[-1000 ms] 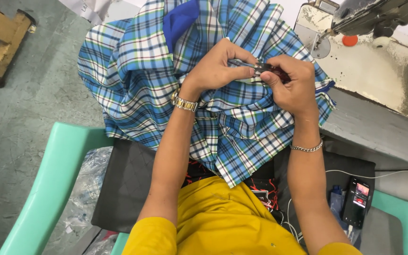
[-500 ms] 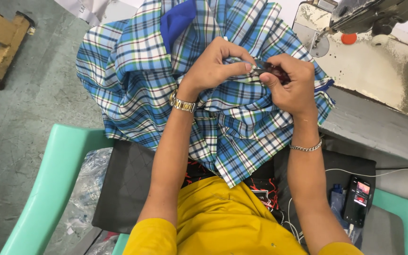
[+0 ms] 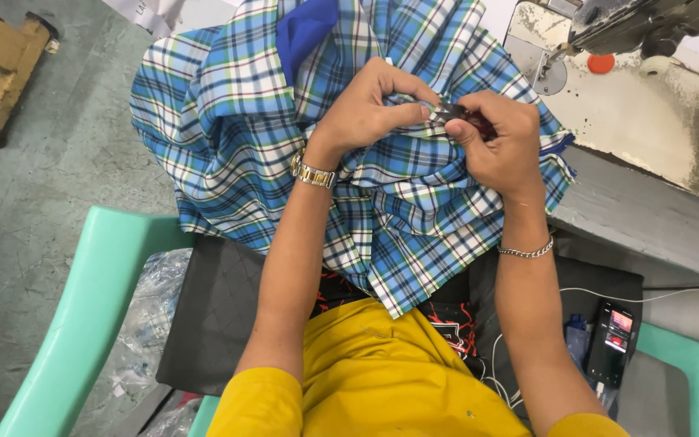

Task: Trimming loose threads from a plaid garment using thread snips at a sewing workstation.

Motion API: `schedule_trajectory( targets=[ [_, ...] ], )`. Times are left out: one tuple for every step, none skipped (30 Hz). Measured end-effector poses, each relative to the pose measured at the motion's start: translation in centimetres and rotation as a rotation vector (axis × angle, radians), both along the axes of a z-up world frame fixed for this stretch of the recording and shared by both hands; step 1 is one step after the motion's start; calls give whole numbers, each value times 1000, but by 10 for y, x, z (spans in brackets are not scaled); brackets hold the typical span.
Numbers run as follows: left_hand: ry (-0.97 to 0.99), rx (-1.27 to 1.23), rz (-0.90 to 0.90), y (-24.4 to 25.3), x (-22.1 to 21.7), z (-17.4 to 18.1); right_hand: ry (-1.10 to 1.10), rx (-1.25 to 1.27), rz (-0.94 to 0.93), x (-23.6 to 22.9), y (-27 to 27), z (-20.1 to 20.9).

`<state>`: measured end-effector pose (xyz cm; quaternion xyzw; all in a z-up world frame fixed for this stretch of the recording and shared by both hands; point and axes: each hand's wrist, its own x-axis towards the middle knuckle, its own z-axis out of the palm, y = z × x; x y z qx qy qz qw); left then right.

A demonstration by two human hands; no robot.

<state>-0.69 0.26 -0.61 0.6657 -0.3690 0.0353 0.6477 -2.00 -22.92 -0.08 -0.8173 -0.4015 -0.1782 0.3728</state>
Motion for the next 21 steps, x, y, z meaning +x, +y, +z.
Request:
schedule_trajectory(
  targets=[
    [-6, 2, 7, 0, 0, 0, 4, -6, -6, 0, 0, 0],
    [-12, 2, 12, -1, 0, -1, 8, -12, -14, 0, -1, 0],
    [-11, 2, 11, -1, 1, -1, 9, -13, -15, 0, -1, 0],
    [-16, 4, 14, -1, 1, -2, 14, -13, -16, 0, -1, 0],
    [-21, 7, 16, -1, 1, -2, 18, -14, -17, -1, -1, 0],
    [-22, 7, 17, -1, 1, -2, 17, -14, -16, 0, -1, 0],
    [-10, 9, 17, -1, 1, -2, 17, -15, -11, 0, -1, 0],
    [3, 11, 17, -1, 0, -2, 18, -15, -5, 0, -1, -1],
    [4, 11, 17, 0, 1, -3, 18, -15, -5, 0, 0, 0],
    [-14, 10, 18, 0, 2, -4, 11, -21, -3, 0, -1, -1],
    [-32, 10, 18, 0, 2, -5, 4, -27, -2, 0, -1, -1],
    [-32, 10, 18, 0, 2, -5, 4, -27, -2, 0, -1, -1],
    [-35, 13, 22, 0, 3, -5, 2, -24, 1, 0, -1, -1],
    [-39, 16, 26, 0, 3, -6, 1, -22, 4, 1, -1, -2],
    [-39, 16, 26, 0, 3, -5, 1, -22, 4, 0, -1, -1],
    [-37, 19, 25, 0, 2, -5, 1, -23, 2, 0, -1, -1],
    [-36, 22, 25, 0, 2, -4, 1, -24, 0, 0, 0, 0],
    [-36, 23, 25, -1, 0, -2, 0, -22, 0, 0, -1, -2],
    [-28, 6, 13, -1, -1, 1, -17, -15, -1, 0, -1, -3],
    [-19, -12, 0, -1, -2, 3, -33, -7, -3, 0, -2, -4],
    [-19, -10, 0, 0, -2, 4, -33, -5, -3, 0, -1, -4]
  ],
)
